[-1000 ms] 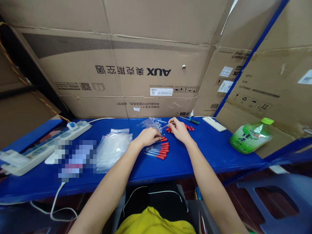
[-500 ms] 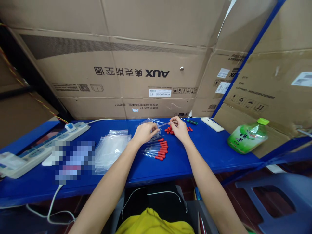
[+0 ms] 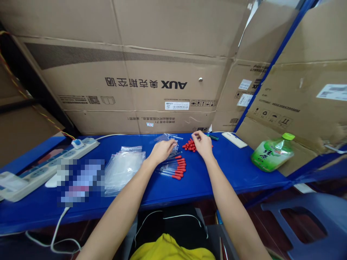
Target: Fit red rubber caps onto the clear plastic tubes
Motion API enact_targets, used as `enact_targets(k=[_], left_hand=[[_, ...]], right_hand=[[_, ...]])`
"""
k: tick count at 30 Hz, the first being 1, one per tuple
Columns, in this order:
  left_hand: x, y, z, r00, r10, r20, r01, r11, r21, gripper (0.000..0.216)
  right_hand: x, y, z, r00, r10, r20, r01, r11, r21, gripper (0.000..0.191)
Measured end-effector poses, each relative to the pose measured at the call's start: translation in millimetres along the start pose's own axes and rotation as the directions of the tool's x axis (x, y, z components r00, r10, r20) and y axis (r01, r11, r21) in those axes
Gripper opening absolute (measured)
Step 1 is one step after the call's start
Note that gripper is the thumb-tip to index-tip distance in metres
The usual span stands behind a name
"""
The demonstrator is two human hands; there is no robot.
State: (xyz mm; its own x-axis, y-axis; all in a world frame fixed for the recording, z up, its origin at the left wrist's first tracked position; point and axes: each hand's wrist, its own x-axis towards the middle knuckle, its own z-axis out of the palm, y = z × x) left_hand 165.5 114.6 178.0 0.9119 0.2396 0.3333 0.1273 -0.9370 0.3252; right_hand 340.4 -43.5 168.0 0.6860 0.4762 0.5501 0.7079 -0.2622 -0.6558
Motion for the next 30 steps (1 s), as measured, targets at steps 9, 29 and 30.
enact_targets(k=[9,29,30], left_hand=[[0.5,-3.6,7.7,0.995,-0.056,-0.084,0.051,0.997,-0.066,0.026],[10.3,-13.8,2.1,0.871,-0.488,-0.056,0.072,0.240,-0.968,0.040],[10.2,-13.8,0.5,0.868,-0.494,-0.045,0.066,0.205,-0.977,0.043]], right_hand=[[6.0,74.3,-35.3,0.824,0.545,-0.156,-0.551,0.706,-0.444,0.040],[5.8,83.2,-32.6,0.777,0.607,-0.166,-0.621,0.694,-0.366,0.024],[5.6,80.6,-33.9,0.774,0.606,-0.182,-0.626,0.692,-0.360,0.024]])
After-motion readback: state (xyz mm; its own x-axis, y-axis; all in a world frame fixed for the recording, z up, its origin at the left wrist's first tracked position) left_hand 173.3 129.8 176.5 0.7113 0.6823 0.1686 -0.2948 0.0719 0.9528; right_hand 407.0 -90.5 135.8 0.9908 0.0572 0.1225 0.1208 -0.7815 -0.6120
